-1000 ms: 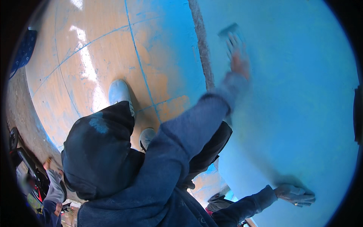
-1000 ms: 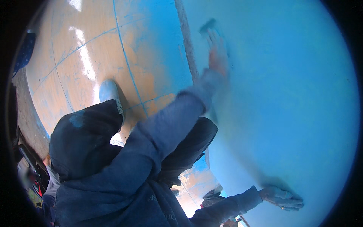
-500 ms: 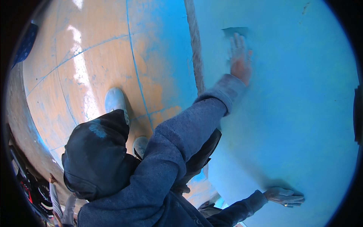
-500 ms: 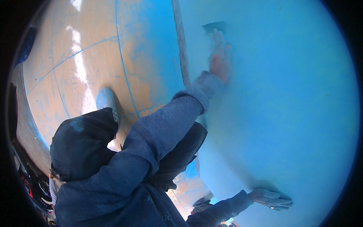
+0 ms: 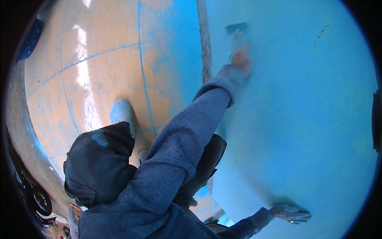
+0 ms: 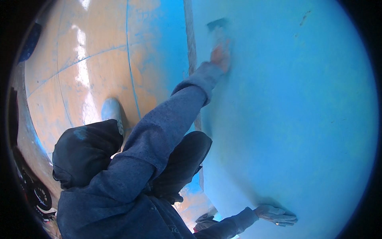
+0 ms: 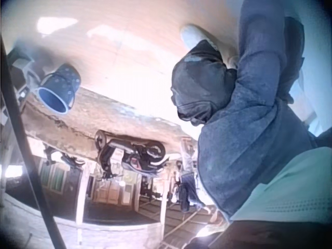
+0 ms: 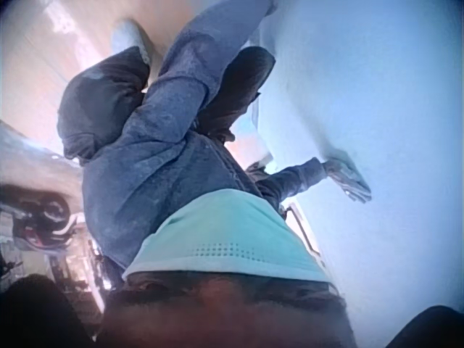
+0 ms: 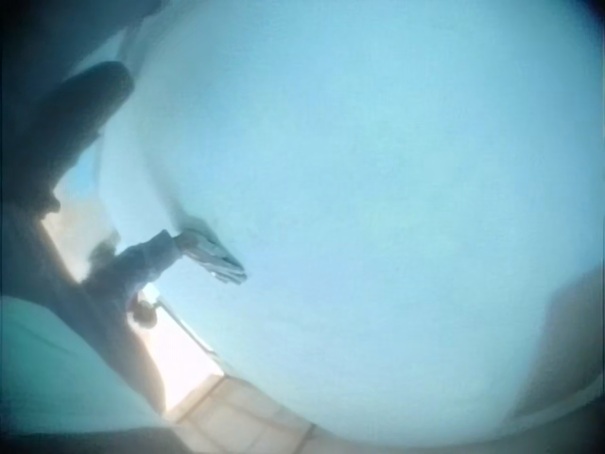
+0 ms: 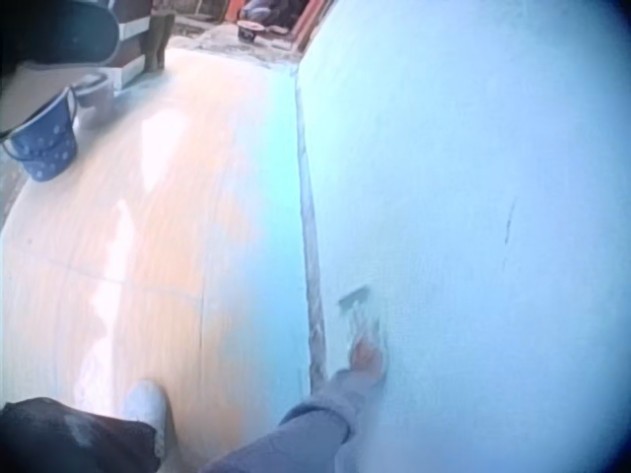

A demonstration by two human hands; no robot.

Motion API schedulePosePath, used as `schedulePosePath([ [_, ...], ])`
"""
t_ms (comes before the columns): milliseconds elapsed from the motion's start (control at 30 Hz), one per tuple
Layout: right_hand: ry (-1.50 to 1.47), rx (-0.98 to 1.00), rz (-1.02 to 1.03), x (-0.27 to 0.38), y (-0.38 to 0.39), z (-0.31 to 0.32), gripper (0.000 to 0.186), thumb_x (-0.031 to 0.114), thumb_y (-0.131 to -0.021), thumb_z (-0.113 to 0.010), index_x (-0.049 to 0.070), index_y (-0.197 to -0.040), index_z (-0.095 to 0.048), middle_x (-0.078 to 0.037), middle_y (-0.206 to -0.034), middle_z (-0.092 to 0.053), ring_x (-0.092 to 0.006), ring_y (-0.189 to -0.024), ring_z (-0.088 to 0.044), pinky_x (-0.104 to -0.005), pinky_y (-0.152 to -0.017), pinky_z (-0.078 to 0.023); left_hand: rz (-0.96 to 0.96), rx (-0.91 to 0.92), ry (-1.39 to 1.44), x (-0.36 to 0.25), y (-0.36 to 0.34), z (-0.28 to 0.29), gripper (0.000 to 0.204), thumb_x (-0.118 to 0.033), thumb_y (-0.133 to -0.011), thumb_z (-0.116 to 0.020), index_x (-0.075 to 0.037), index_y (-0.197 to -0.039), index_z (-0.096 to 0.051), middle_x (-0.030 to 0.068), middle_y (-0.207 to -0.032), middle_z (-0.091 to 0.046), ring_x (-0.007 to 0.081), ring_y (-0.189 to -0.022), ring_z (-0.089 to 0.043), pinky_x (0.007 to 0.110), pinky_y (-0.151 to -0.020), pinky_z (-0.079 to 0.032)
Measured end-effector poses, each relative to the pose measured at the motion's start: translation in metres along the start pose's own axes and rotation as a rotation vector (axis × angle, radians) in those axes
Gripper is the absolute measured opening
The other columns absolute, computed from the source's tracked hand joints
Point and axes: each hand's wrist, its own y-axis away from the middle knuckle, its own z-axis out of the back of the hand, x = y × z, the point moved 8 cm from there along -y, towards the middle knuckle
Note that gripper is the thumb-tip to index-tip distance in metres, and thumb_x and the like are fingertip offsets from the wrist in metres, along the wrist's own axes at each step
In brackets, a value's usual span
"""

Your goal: The person smooths a light blue wall using a small rectangular tool in their right hand. They move along the wall, applying the tool to different sections while occasionally using their left hand to steady themselves or touch the surface.

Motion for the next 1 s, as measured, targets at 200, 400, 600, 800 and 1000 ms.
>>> schedulePosePath([
  [200,0.07,-0.01,0.021,-0.013,0.009,-0.001,0.059,0.044,-0.094,-0.013,0.005,-0.137,-0.025,-0.013,-0.143,-0.024,-0.0337,-0.133,-0.016,-0.0478,-0.107,-0.011,0.128,-0.103,1.048,-0.017,0.081,-0.031,0.067,-0.002,-0.086,-0.039,-0.008,-0.141,-0.002,0.0099,-0.147,-0.002,0.0254,-0.135,-0.002,0.034,-0.11,-0.009],
  [400,0.065,0.01,0.018,-0.004,0.015,-0.005,0.058,0.042,-0.094,-0.014,0.005,-0.137,-0.024,-0.015,-0.143,-0.023,-0.0335,-0.133,-0.015,-0.0468,-0.107,-0.011,-0.232,-0.083,0.14,-0.052,-0.041,-0.002,0.059,-0.013,-0.089,-0.036,-0.007,-0.14,-0.009,0.0142,-0.145,-0.011,0.027,-0.133,-0.014,0.039,-0.108,-0.017],
  [600,0.036,-0.005,0.019,-0.002,0.016,-0.011,0.06,0.044,-0.094,-0.014,0.004,-0.137,-0.025,-0.015,-0.143,-0.022,-0.0338,-0.133,-0.013,-0.0464,-0.107,-0.014,0.429,-0.086,-0.284,0.1,0.049,0.003,0.056,-0.027,-0.094,-0.033,-0.007,-0.141,-0.008,0.0141,-0.147,-0.004,0.0334,-0.134,-0.003,0.047,-0.108,-0.007],
  [800,0.129,0.009,0.061,0.018,0.007,-0.001,0.061,0.045,-0.093,-0.011,0.004,-0.137,-0.025,-0.018,-0.142,-0.022,-0.0363,-0.133,-0.014,-0.0472,-0.106,-0.018,0.162,-0.023,0.478,-0.041,0.021,-0.018,0.058,-0.021,-0.093,-0.036,-0.01,-0.141,-0.006,0.0144,-0.147,-0.002,0.032,-0.135,0.001,0.045,-0.108,-0.003],
  [1000,0.17,0.02,0.017,0.012,0.003,-0.007,0.061,0.043,-0.093,-0.01,0.002,-0.136,-0.024,-0.018,-0.142,-0.022,-0.0359,-0.132,-0.016,-0.0493,-0.105,-0.017,0.422,0.16,0.116,0.081,-0.015,0.024,0.057,-0.018,-0.091,-0.039,-0.008,-0.14,-0.012,0.017,-0.144,-0.017,0.0292,-0.133,-0.015,0.035,-0.109,-0.014],
])
